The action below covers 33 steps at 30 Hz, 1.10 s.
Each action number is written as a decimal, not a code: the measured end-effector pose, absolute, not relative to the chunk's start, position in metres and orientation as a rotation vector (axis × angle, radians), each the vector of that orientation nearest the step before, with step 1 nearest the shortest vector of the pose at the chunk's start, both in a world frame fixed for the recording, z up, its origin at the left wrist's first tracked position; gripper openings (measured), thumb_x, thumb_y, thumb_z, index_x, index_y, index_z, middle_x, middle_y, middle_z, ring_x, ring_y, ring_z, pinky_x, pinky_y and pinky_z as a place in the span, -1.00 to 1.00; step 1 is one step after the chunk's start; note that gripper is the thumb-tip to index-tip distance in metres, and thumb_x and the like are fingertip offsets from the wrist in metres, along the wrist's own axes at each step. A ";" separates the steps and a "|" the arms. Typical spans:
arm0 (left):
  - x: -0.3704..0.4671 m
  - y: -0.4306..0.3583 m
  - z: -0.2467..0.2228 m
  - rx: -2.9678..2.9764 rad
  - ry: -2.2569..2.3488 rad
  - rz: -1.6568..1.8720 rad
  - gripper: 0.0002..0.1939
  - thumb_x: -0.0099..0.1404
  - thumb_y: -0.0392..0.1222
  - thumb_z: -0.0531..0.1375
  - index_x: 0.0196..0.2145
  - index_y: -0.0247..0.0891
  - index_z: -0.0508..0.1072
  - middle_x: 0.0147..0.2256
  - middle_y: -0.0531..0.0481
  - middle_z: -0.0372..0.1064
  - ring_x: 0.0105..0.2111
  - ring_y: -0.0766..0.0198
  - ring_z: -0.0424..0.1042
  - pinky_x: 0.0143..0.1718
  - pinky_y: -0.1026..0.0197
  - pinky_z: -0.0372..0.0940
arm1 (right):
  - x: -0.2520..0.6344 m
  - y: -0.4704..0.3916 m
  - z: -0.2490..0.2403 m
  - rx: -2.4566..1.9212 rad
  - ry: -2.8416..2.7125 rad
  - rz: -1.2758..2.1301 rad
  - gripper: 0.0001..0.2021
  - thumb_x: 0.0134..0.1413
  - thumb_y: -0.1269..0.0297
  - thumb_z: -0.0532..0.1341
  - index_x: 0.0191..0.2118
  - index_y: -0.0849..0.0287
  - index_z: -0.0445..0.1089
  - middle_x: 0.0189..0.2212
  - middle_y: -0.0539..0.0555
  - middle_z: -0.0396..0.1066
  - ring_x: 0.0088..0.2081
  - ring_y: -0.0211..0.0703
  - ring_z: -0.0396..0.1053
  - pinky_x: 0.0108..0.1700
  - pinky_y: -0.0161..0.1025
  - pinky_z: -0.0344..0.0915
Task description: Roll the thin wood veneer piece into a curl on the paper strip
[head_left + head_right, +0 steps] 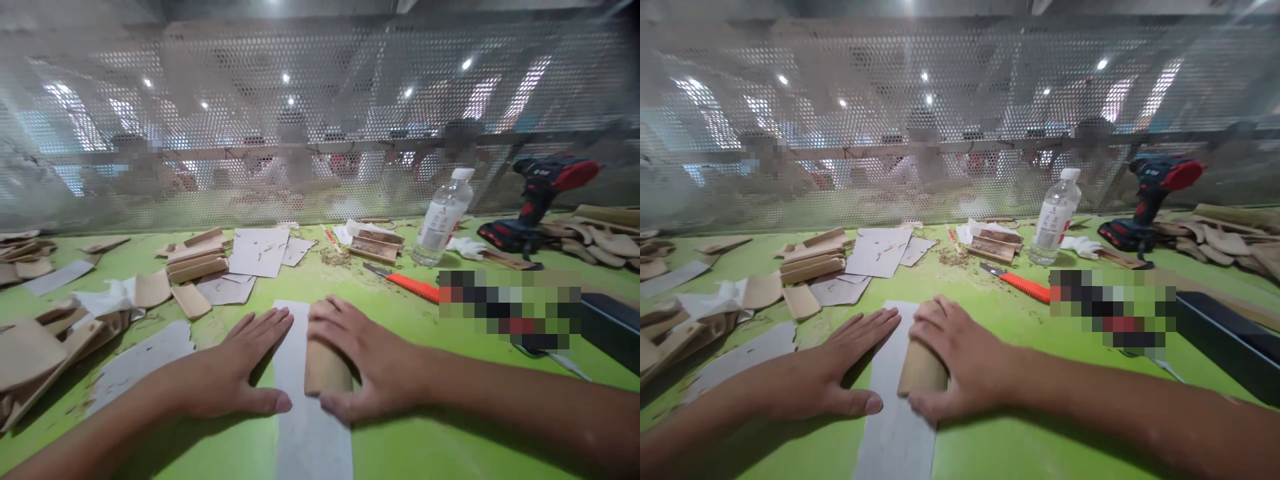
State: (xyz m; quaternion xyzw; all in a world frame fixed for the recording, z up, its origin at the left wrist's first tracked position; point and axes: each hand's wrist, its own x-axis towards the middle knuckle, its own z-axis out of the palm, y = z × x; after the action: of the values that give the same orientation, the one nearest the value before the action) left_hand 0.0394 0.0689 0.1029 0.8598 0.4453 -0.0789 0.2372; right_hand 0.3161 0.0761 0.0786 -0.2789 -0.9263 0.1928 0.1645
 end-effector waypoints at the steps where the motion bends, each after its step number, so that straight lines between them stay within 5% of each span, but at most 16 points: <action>1: 0.040 0.069 0.103 2.354 1.211 -0.223 0.15 0.36 0.47 0.17 0.53 -0.16 -0.36 0.49 -0.11 -0.56 0.48 -0.11 -0.45 0.43 -0.27 -0.31 | 0.316 0.075 0.078 -0.696 -2.663 0.566 -0.20 -0.03 -0.16 0.36 0.24 0.28 0.34 0.24 0.38 0.30 0.32 0.37 0.13 0.44 0.36 -0.23; 4: 0.040 0.069 0.105 2.342 1.204 -0.237 0.15 0.36 0.47 0.18 0.53 -0.18 -0.35 0.49 -0.12 -0.57 0.47 -0.10 -0.46 0.43 -0.26 -0.31 | 0.316 0.073 0.075 -0.450 -2.699 0.625 -0.18 -0.13 -0.21 0.38 0.21 0.17 0.37 0.19 0.27 0.36 0.25 0.32 0.23 0.46 0.30 -0.26; 8: 0.040 0.069 0.106 2.349 1.200 -0.193 0.15 0.35 0.47 0.18 0.53 -0.13 -0.35 0.49 -0.13 -0.55 0.47 -0.13 -0.44 0.43 -0.28 -0.30 | 0.317 0.075 0.076 -0.780 -2.631 0.549 -0.20 -0.07 -0.13 0.37 0.23 0.29 0.35 0.24 0.40 0.27 0.35 0.47 0.05 0.40 0.40 -0.12; 12: 0.039 0.069 0.104 2.355 1.185 -0.202 0.12 0.37 0.44 0.19 0.53 -0.09 -0.35 0.49 -0.11 -0.56 0.47 -0.13 -0.45 0.42 -0.29 -0.31 | 0.317 0.075 0.077 -0.324 -2.778 0.652 -0.20 -0.13 -0.08 0.41 0.25 0.13 0.34 0.23 0.23 0.33 0.31 0.35 0.16 0.47 0.30 -0.24; 15: 0.038 0.070 0.103 2.364 1.186 -0.173 0.13 0.37 0.44 0.19 0.52 -0.09 -0.38 0.49 -0.12 -0.56 0.47 -0.14 -0.44 0.42 -0.29 -0.32 | 0.317 0.074 0.075 -0.684 -2.626 0.613 -0.23 -0.15 -0.11 0.41 0.17 0.22 0.39 0.21 0.32 0.32 0.31 0.41 0.13 0.42 0.33 -0.10; 19: 0.040 0.070 0.103 2.360 1.175 -0.199 0.12 0.37 0.44 0.18 0.53 -0.10 -0.35 0.49 -0.12 -0.55 0.47 -0.15 -0.44 0.42 -0.30 -0.32 | 0.317 0.074 0.072 -0.340 -2.767 0.709 -0.29 -0.06 0.05 0.39 0.25 0.08 0.33 0.29 0.23 0.28 0.36 0.36 0.10 0.46 0.34 -0.31; 25: 0.041 0.069 0.103 2.353 1.196 -0.191 0.15 0.34 0.48 0.18 0.53 -0.15 -0.33 0.49 -0.13 -0.54 0.47 -0.15 -0.44 0.42 -0.31 -0.31 | 0.318 0.076 0.071 -0.618 -2.582 0.633 -0.28 -0.13 -0.17 0.41 0.11 0.17 0.43 0.18 0.27 0.38 0.27 0.35 0.21 0.44 0.32 -0.21; 28: 0.040 0.070 0.101 2.373 1.171 -0.155 0.10 0.37 0.45 0.18 0.53 -0.10 -0.32 0.49 -0.12 -0.51 0.47 -0.15 -0.42 0.42 -0.30 -0.31 | 0.316 0.074 0.072 -0.380 -2.652 0.671 -0.24 -0.19 -0.16 0.44 0.15 0.09 0.43 0.19 0.17 0.39 0.27 0.33 0.23 0.47 0.26 -0.26; 33: 0.042 0.069 0.103 2.358 1.211 -0.218 0.15 0.35 0.50 0.15 0.53 -0.15 -0.35 0.49 -0.10 -0.55 0.47 -0.14 -0.45 0.43 -0.28 -0.33 | 0.317 0.076 0.072 -0.633 -2.599 0.582 -0.29 -0.09 -0.12 0.40 0.13 0.21 0.43 0.17 0.28 0.39 0.28 0.35 0.20 0.45 0.32 -0.25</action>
State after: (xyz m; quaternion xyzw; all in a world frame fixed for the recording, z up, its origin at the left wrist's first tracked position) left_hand 0.0416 0.0694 0.1029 0.8608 0.4423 -0.0795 0.2388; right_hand 0.3172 0.0756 0.0716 -0.2264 -0.9301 0.2082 0.2009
